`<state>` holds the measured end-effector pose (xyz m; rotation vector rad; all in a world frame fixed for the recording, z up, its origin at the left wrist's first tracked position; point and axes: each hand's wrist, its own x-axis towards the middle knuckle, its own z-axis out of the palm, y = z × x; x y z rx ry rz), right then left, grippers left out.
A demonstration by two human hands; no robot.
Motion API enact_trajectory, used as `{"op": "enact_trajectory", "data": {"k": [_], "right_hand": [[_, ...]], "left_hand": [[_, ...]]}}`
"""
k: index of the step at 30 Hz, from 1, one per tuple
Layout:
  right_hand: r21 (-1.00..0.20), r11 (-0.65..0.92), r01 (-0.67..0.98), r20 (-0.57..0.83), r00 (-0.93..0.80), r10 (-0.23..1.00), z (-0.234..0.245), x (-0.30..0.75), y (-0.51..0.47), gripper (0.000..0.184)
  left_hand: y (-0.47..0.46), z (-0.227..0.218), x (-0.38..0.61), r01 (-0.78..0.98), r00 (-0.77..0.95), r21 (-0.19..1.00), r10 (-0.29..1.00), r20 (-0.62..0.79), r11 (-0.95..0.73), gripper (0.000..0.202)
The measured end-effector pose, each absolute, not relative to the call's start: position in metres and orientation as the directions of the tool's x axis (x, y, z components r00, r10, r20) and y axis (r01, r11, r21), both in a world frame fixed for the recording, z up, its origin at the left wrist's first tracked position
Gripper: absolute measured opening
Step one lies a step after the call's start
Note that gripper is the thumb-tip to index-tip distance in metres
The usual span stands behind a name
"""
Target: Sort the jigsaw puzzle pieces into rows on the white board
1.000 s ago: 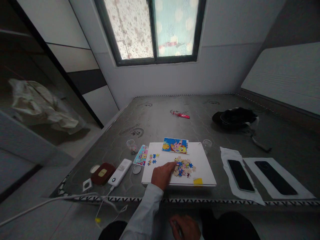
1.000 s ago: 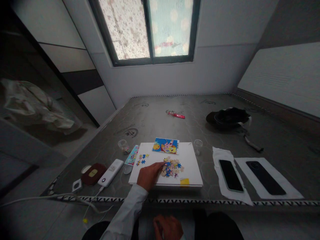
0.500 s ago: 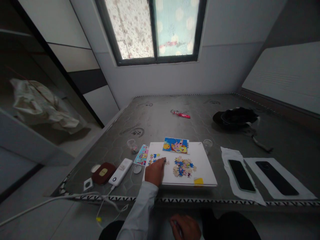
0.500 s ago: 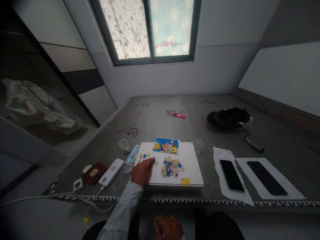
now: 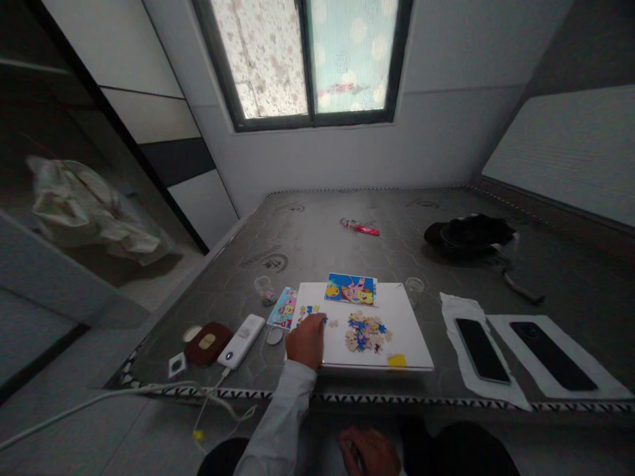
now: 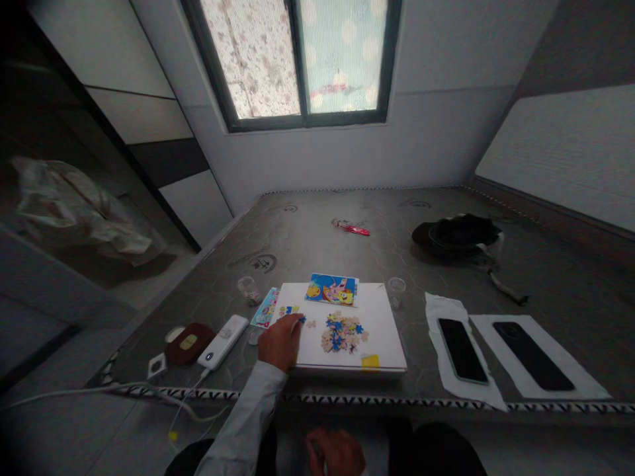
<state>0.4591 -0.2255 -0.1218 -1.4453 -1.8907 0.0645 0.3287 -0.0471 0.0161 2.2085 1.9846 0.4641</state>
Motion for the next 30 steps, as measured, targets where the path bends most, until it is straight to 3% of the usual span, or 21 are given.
{"op": "enact_trajectory", "data": {"k": [3, 17, 21, 25, 30], "right_hand": [[-0.472, 0.376, 0.797, 0.511, -0.1, 0.854, -0.125, 0.46, -0.225, 0.036], [-0.486, 0.388, 0.783, 0.526, -0.092, 0.845, -0.122, 0.458, -0.224, 0.041], [-0.473, 0.375, 0.797, 0.538, -0.076, 0.839, -0.119, 0.459, -0.224, 0.037], [-0.483, 0.35, 0.802, 0.52, -0.059, 0.852, -0.12, 0.457, -0.224, 0.037], [-0.507, 0.343, 0.791, 0.516, -0.04, 0.855, -0.122, 0.456, -0.226, 0.033]], "left_hand": [[-0.051, 0.021, 0.333, 0.957, 0.111, 0.257, 0.989, 0.103, -0.134, 0.028], [-0.053, 0.015, 0.342, 0.971, 0.169, 0.16, 0.982, 0.079, -0.18, 0.048], [-0.053, 0.019, 0.342, 0.952, 0.197, 0.205, 0.968, 0.156, -0.227, 0.041], [-0.052, 0.019, 0.341, 0.916, 0.295, 0.242, 0.946, 0.133, -0.32, 0.031], [-0.051, 0.014, 0.341, 0.94, 0.2, 0.256, 0.972, 0.125, -0.226, 0.022]]}}
